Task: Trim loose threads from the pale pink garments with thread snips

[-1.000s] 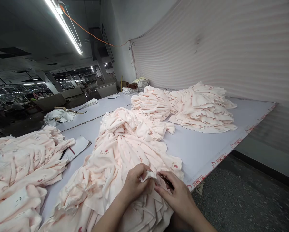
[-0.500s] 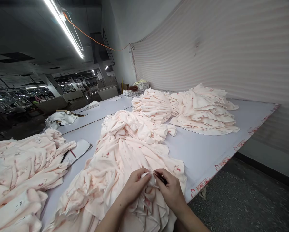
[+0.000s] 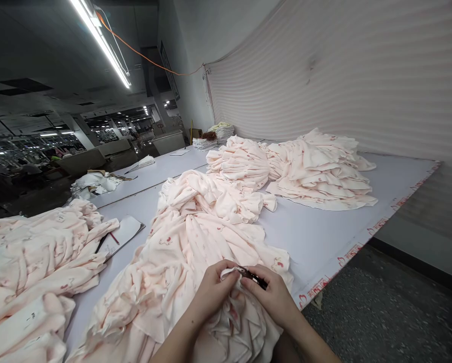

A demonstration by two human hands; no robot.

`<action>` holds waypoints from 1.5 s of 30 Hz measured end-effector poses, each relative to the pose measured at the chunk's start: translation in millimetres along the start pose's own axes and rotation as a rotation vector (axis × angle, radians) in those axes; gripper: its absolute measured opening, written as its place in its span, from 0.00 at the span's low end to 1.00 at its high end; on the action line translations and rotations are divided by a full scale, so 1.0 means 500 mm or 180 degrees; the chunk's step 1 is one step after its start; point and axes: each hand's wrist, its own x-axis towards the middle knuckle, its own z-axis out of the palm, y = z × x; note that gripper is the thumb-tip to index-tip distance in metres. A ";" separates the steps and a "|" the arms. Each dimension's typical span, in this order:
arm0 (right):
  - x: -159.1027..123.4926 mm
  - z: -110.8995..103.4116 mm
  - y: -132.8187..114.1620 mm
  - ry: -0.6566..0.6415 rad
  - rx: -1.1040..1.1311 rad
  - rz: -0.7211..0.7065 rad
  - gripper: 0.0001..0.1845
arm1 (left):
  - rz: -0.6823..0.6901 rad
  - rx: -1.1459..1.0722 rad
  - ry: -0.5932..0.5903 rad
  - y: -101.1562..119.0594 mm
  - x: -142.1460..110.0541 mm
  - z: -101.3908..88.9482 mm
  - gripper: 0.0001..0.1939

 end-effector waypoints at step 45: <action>-0.082 -0.043 0.135 0.1008 -0.0499 0.0627 0.24 | 0.0119 0.1030 0.0280 -0.047 0.011 0.048 0.07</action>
